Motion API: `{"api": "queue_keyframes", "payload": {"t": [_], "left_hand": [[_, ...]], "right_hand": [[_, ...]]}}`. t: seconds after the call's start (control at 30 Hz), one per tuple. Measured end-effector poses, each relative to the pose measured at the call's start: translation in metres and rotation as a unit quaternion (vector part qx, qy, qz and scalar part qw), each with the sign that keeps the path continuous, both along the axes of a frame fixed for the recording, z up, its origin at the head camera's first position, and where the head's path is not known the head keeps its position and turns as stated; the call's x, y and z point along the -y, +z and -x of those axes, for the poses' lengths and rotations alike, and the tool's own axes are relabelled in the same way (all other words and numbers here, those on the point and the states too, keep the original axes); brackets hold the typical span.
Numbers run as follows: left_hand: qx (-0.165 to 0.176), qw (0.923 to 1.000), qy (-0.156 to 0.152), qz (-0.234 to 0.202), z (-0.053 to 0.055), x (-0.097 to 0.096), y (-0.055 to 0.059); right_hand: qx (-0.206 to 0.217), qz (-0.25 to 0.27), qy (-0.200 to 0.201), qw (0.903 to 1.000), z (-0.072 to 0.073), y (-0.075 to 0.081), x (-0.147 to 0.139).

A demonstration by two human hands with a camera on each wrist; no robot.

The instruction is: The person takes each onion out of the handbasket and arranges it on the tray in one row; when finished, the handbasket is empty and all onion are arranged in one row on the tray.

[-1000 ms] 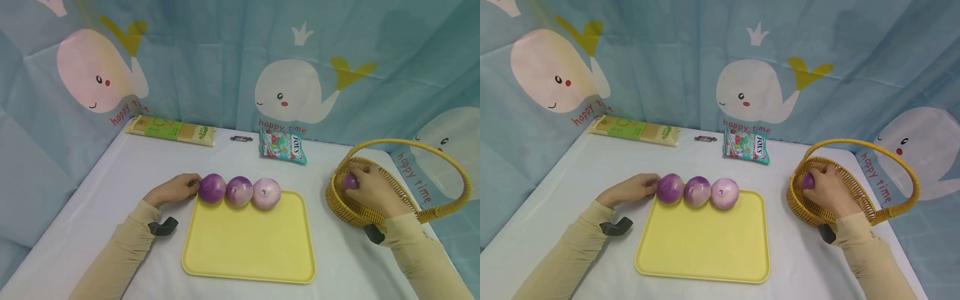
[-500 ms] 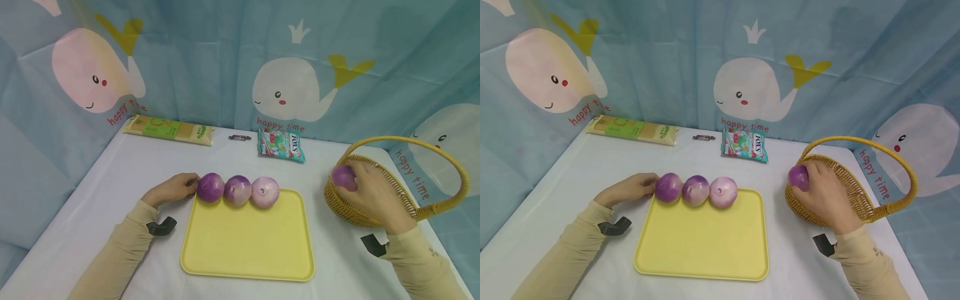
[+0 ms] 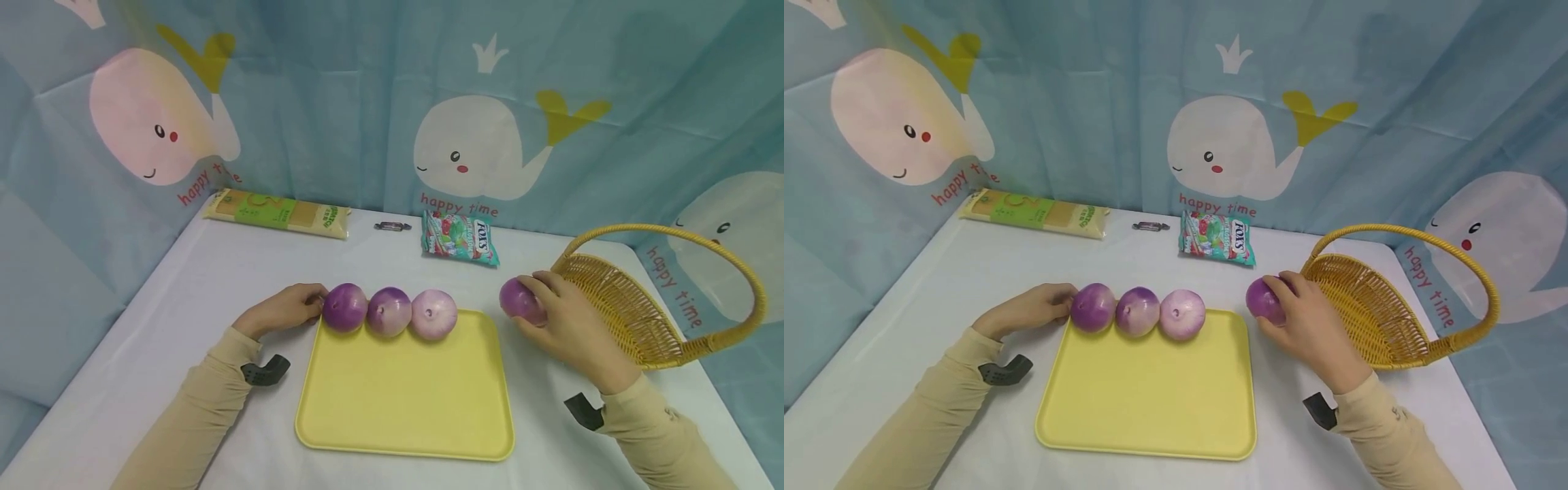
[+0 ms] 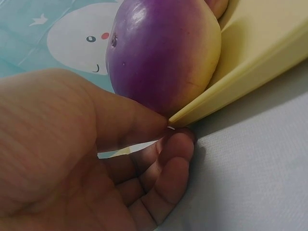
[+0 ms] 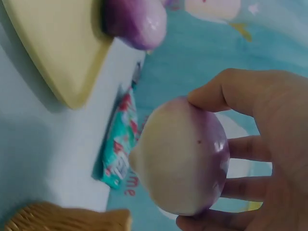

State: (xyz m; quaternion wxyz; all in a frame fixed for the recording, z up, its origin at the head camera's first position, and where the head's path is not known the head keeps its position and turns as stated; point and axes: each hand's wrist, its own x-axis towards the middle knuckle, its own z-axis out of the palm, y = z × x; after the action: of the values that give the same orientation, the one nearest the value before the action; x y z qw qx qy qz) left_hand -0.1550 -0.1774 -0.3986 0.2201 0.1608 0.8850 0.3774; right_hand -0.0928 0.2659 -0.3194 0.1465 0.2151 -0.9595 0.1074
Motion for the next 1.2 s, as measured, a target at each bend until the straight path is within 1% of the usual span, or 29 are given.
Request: {"api": "queue_keyframes", "payload": {"t": [0.27,0.43,0.57,0.83,1.03,1.2], "left_hand": [[-0.013,0.9998,-0.005,0.012,0.002,-0.001,0.001],[-0.010,0.9999,-0.005,0.008,0.002,0.000,0.001],[-0.008,1.0000,-0.004,0.003,0.002,0.000,0.002],[-0.002,1.0000,-0.003,-0.004,0.002,0.000,0.002],[0.000,1.0000,-0.003,-0.002,0.002,0.000,0.001],[0.003,1.0000,0.000,0.004,0.001,0.000,0.001]], "right_hand": [[0.054,-0.001,0.003,0.9985,0.002,-0.019,0.015],[0.058,-0.015,0.022,0.9979,0.003,-0.036,0.021],[0.057,-0.010,0.040,0.9976,0.004,-0.044,0.025],[0.043,-0.005,0.052,0.9977,0.006,-0.049,0.029],[0.047,0.000,0.050,0.9976,0.005,-0.050,0.030],[0.059,0.003,0.044,0.9973,0.004,-0.051,0.031]]}}
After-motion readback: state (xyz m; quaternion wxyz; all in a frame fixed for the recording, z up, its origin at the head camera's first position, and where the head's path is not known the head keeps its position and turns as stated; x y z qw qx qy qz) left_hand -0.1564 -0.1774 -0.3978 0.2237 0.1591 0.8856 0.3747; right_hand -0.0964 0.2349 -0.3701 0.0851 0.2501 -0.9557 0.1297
